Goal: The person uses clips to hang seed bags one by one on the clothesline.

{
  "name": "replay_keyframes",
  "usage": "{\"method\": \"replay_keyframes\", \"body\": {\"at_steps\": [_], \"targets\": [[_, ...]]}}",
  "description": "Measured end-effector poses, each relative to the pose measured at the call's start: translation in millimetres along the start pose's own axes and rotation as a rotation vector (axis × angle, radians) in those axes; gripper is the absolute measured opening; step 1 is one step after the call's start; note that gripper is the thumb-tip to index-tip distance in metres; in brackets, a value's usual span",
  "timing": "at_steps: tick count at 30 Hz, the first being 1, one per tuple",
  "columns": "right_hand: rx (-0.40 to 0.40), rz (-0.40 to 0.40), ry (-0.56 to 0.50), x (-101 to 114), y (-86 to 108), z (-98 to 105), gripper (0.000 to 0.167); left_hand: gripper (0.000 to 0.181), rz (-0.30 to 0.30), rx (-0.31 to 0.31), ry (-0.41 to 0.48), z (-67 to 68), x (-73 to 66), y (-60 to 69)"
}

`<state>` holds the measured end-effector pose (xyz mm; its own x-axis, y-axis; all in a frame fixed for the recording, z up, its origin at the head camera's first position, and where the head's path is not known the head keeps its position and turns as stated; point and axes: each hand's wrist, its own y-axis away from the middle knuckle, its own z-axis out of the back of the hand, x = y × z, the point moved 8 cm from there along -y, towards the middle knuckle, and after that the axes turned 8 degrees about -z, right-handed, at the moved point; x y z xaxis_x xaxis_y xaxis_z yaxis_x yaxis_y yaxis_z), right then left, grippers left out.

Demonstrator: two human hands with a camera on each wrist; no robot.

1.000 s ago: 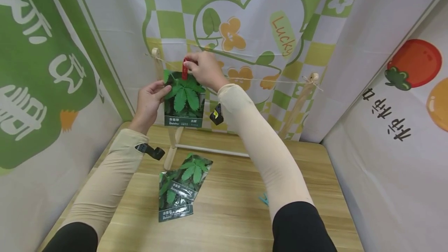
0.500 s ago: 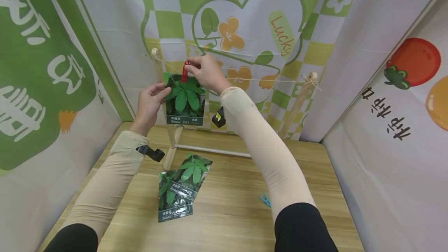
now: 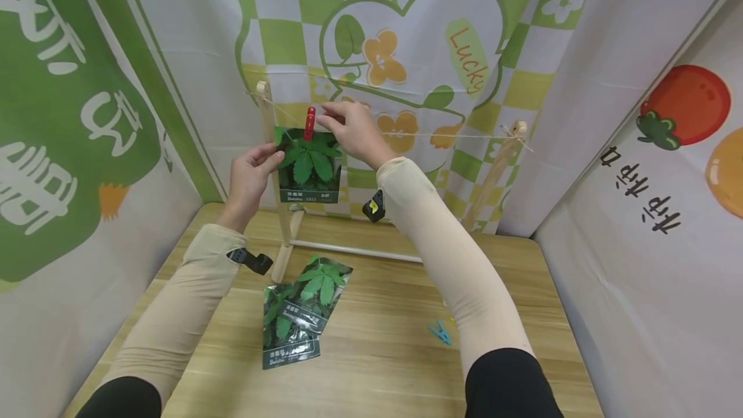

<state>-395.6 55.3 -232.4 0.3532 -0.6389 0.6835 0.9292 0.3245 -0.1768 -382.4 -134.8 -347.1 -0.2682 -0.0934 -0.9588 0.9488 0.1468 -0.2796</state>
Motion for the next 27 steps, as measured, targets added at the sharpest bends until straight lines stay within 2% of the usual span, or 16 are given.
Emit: {"method": "replay_keyframes", "body": {"at_steps": [5,12,20,27], "targets": [[-0.027,0.029,-0.006,-2.6,9.3,3.6,0.044,0.045,-0.073,0.014,-0.011,1.5,-6.3,6.7],[-0.114,0.144,-0.067,-5.7,27.1,7.9,0.043,0.047,-0.159,0.049,0.002,1.4,-9.8,13.4],[-0.175,0.28,-0.052,-8.4,51.5,8.2,0.044,0.048,-0.189,0.059,-0.013,5.6,-11.7,21.6],[-0.189,0.295,-0.051,-20.0,65.7,7.0,0.047,0.051,-0.196,0.088,-0.065,7.8,-10.0,31.7]]}}
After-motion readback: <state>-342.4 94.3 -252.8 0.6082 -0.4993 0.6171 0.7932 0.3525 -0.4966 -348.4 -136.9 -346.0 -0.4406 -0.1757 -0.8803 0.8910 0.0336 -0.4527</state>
